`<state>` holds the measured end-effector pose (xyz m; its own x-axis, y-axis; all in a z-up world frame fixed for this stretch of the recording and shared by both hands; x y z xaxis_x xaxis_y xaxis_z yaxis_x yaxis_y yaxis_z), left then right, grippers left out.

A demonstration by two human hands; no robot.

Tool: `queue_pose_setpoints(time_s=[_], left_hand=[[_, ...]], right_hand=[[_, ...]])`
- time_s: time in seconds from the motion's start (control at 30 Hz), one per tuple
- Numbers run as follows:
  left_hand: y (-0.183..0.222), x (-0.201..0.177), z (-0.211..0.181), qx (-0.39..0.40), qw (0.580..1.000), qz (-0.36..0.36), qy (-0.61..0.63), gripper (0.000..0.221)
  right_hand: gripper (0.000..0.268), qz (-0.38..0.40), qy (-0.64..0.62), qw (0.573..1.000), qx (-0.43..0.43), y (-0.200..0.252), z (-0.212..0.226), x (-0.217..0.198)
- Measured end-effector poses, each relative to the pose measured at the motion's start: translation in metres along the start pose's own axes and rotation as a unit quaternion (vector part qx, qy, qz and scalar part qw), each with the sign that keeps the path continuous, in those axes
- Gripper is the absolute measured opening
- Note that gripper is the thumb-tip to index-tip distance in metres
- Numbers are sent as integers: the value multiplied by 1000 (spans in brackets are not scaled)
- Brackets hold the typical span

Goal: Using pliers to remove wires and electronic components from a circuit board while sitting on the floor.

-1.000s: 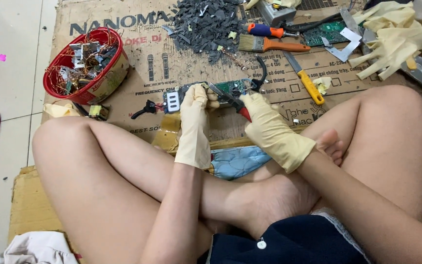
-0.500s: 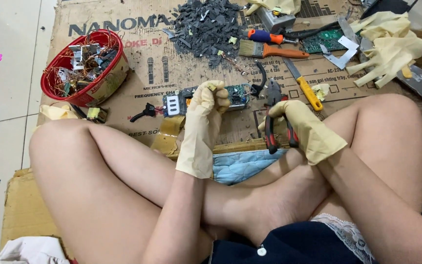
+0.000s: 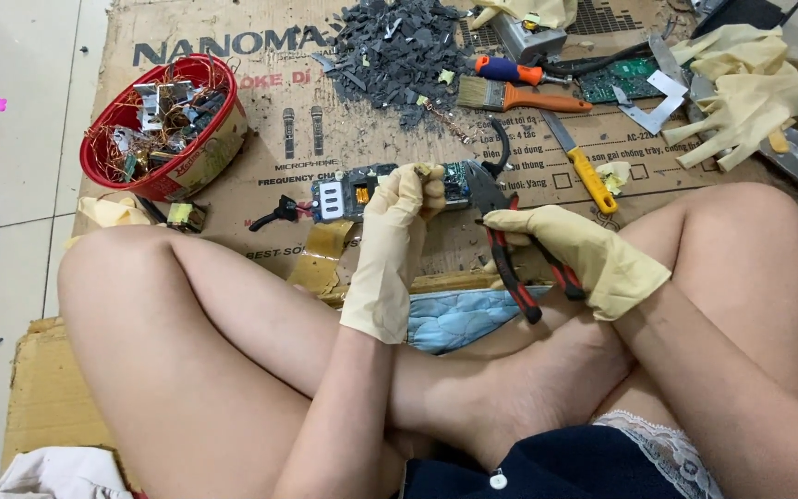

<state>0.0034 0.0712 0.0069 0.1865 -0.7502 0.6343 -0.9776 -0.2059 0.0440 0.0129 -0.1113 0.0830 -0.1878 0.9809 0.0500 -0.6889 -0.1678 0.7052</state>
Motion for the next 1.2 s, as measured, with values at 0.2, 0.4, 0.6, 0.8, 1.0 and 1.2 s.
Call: queue_pose_setpoints(time_s=[0.2, 0.4, 0.6, 0.8, 1.0, 1.2], left_hand=[[5, 4, -7, -4, 999, -28, -21, 32], [0, -7, 1, -23, 995, -64, -66, 29], [3, -3, -7, -24, 982, -108, -156, 31], [-2, -4, -8, -17, 976, -146, -157, 27], [2, 3, -17, 2, 977, -145, -155, 26], [10, 8, -19, 8, 972, -156, -175, 24]], right_hand=[[24, 8, -22, 1000, -4, -7, -1, -4], [39, 193, -80, 961, -180, 7, 6, -5], [39, 269, -108, 937, -194, 22, 18, 6], [43, 107, -84, 980, -144, 44, 23, 27], [52, 116, 72, 980, -144, 27, 12, 16], [24, 77, -43, 982, -167, 24, 4, 13]])
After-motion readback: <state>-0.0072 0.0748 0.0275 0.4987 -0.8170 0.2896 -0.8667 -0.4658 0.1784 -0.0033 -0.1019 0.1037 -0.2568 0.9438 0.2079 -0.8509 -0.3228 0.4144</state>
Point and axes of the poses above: each hand's wrist, its own y-axis away from the middle knuckle, its own x-axis out of the palm, z = x × y, the point moved 2 cm from there along -y, towards the middle knuckle, and after that the axes turned 4 degrees about -x, right-handed, at the moved point
